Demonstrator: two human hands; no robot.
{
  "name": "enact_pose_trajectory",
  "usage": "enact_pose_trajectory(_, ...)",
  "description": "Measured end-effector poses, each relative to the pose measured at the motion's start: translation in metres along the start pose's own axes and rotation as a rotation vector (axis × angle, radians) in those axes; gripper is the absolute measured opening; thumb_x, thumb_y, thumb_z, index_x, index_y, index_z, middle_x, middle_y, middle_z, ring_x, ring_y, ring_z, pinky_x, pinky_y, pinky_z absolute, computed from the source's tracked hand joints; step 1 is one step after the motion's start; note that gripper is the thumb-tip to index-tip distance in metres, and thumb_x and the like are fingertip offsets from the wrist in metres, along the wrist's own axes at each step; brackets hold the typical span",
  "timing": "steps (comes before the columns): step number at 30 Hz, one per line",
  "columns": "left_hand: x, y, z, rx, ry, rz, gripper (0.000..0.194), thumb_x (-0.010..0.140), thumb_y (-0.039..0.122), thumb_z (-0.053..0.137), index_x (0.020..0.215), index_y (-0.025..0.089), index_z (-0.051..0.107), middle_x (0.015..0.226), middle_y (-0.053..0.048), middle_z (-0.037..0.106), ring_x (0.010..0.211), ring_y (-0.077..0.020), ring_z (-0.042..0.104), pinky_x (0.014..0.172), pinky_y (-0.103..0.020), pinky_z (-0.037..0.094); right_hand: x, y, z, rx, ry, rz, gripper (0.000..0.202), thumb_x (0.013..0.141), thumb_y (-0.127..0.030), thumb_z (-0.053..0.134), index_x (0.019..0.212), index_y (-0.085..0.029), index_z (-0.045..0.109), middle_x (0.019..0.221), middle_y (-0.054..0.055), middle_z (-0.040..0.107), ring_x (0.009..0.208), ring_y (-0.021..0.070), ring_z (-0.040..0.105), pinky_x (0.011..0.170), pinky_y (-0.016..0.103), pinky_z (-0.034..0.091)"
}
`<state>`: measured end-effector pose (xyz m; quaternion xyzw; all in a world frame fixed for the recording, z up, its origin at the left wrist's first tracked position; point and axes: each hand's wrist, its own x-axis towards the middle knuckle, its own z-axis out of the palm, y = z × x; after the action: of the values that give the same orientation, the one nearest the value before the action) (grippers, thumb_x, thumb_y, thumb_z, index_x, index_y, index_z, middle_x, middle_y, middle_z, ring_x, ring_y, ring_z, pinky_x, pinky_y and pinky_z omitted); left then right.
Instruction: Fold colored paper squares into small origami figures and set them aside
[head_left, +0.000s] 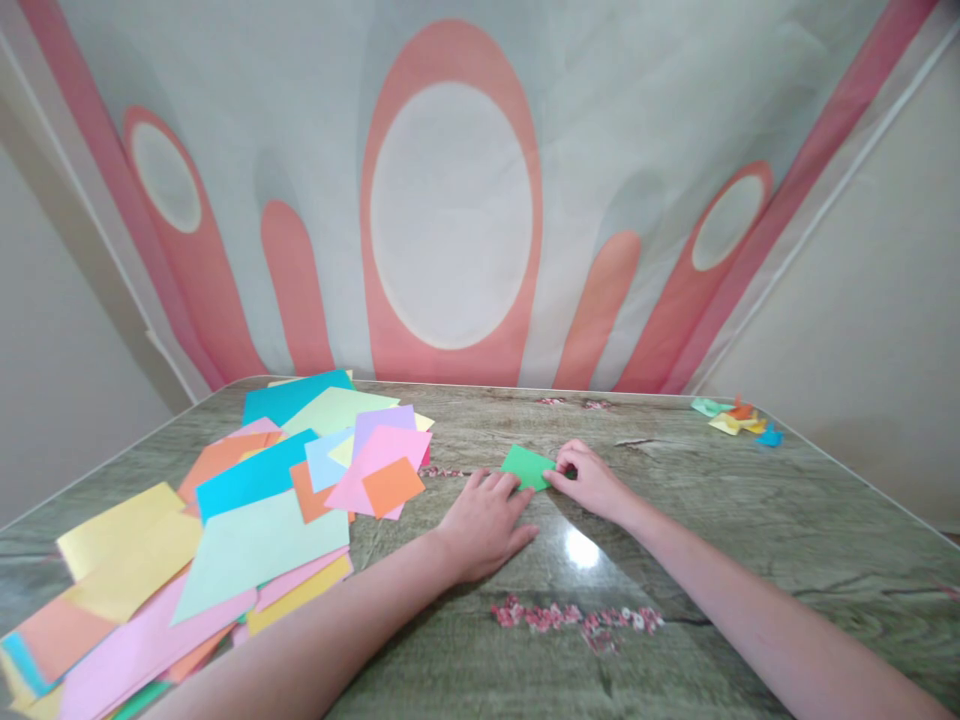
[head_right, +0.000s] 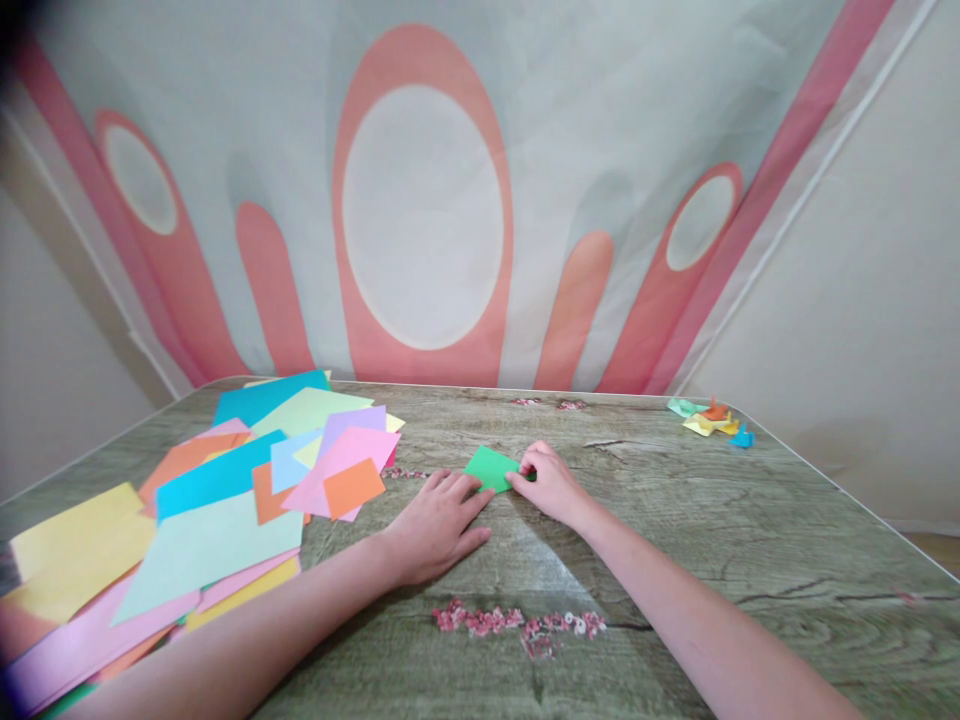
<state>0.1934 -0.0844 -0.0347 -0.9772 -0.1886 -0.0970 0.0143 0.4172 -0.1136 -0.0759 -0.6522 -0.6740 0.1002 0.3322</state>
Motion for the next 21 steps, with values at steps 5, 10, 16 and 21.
enact_pose_trajectory(5,0.0039,0.0002,-0.0001,-0.033,0.011,0.034,0.045,0.09,0.048,0.03,0.119,0.018,0.048,0.116,-0.008,0.052,0.113,-0.0237,0.042,0.099,-0.04,0.026,0.0004,0.0007,0.0008,-0.008,0.004,0.0,0.02,0.074,-0.03,0.059,0.061,-0.018,0.049,0.078,0.001,0.049,0.072,0.0143,0.051,0.069,0.029,0.042)
enact_pose_trajectory(10,0.007,-0.0021,0.0054,-0.086,-0.009,0.059,0.047,0.09,0.048,0.031,0.119,0.015,0.047,0.121,-0.01,0.051,0.113,-0.0223,0.045,0.099,-0.036,0.029,0.0004,0.0,0.001,-0.009,0.009,0.002,0.02,0.073,-0.03,0.059,0.061,-0.019,0.048,0.077,0.001,0.049,0.071,0.0144,0.051,0.068,0.029,0.042)
enact_pose_trajectory(16,0.008,-0.0044,0.0036,-0.109,-0.014,0.071,0.043,0.09,0.047,0.031,0.113,0.017,0.051,0.119,-0.009,0.053,0.112,-0.0219,0.046,0.098,-0.037,0.03,0.0008,-0.0007,-0.0001,-0.017,0.002,0.007,0.02,0.073,-0.029,0.06,0.06,-0.019,0.048,0.076,0.001,0.048,0.07,0.0145,0.051,0.068,0.029,0.042)
enact_pose_trajectory(21,0.0096,-0.0067,0.0011,-0.111,-0.008,0.095,0.04,0.091,0.045,0.03,0.11,0.018,0.052,0.12,-0.007,0.053,0.112,-0.0212,0.045,0.096,-0.035,0.031,0.0011,-0.0007,0.0003,-0.022,0.002,0.015,0.021,0.073,-0.03,0.059,0.06,-0.019,0.047,0.076,0.001,0.048,0.071,0.0146,0.051,0.068,0.028,0.042)
